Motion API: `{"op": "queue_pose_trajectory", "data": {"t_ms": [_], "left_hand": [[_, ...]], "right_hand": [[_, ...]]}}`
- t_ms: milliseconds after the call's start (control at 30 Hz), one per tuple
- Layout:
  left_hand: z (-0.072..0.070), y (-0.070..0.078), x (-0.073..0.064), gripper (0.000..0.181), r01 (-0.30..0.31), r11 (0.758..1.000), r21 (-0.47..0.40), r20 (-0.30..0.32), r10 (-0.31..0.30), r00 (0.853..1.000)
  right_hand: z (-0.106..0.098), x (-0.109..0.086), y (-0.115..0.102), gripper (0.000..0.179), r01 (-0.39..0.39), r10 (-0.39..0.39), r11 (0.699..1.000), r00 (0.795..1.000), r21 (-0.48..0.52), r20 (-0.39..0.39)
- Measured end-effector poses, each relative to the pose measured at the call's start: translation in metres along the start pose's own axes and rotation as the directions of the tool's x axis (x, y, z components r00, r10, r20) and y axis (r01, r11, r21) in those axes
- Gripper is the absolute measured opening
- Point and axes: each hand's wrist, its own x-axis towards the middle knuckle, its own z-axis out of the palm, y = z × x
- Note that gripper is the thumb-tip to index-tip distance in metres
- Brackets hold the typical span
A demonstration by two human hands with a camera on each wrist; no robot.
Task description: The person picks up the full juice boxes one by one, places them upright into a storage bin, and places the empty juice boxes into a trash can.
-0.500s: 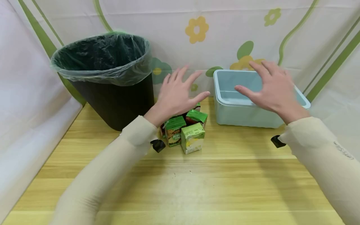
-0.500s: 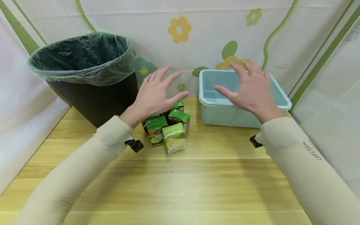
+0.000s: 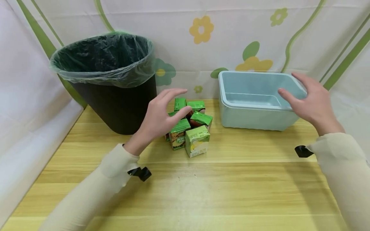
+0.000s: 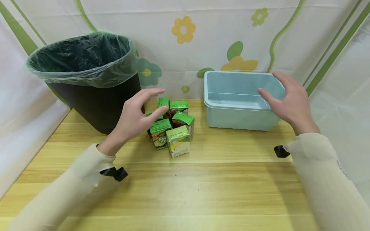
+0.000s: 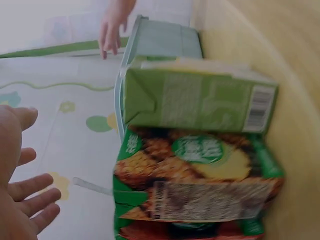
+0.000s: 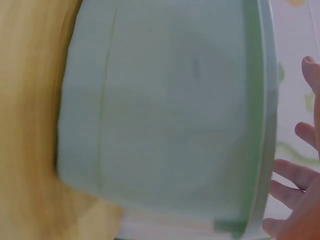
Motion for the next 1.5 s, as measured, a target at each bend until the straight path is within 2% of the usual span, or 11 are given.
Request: {"op": "queue_pose_trajectory", "data": {"t_ms": [133, 333, 500, 633, 767, 1000, 1267, 1500], "left_hand": [[0.001, 0.003, -0.019, 0.044, -0.035, 0.997, -0.073, -0.074, 0.029, 0.997], [0.007, 0.015, -0.04, 0.041, -0.021, 0.989, -0.145, -0.129, 0.002, 0.992], [0.019, 0.022, -0.056, 0.038, 0.013, 0.984, -0.177, -0.152, -0.04, 0.988], [0.03, 0.025, -0.064, 0.038, 0.035, 0.975, -0.218, -0.135, -0.066, 0.989], [0.037, 0.028, -0.069, 0.039, 0.06, 0.97, -0.235, -0.117, -0.089, 0.989], [0.046, 0.03, -0.075, 0.041, 0.115, 0.977, -0.179, -0.078, -0.131, 0.988], [0.051, 0.033, -0.078, 0.042, 0.086, 0.989, -0.12, -0.091, -0.097, 0.991], [0.054, 0.032, -0.079, 0.041, 0.073, 0.992, -0.104, -0.102, -0.083, 0.991]], "right_hand": [[0.0, -0.006, 0.014, 0.075, -0.056, 0.056, 0.998, 0.998, 0.04, -0.012], [0.004, -0.015, 0.029, 0.072, -0.114, 0.121, 0.986, 0.991, 0.123, -0.052], [0.015, -0.017, 0.034, 0.069, -0.124, 0.142, 0.98, 0.984, 0.157, -0.107], [0.022, -0.019, 0.036, 0.069, -0.158, 0.188, 0.966, 0.972, 0.204, -0.14], [0.027, -0.021, 0.04, 0.07, -0.214, 0.258, 0.943, 0.954, 0.257, -0.153], [0.031, -0.024, 0.042, 0.073, -0.271, 0.339, 0.897, 0.929, 0.349, -0.149], [0.034, -0.027, 0.043, 0.073, -0.29, 0.385, 0.849, 0.912, 0.442, -0.141], [0.036, -0.028, 0.042, 0.073, -0.297, 0.393, 0.841, 0.91, 0.452, -0.134]]}}
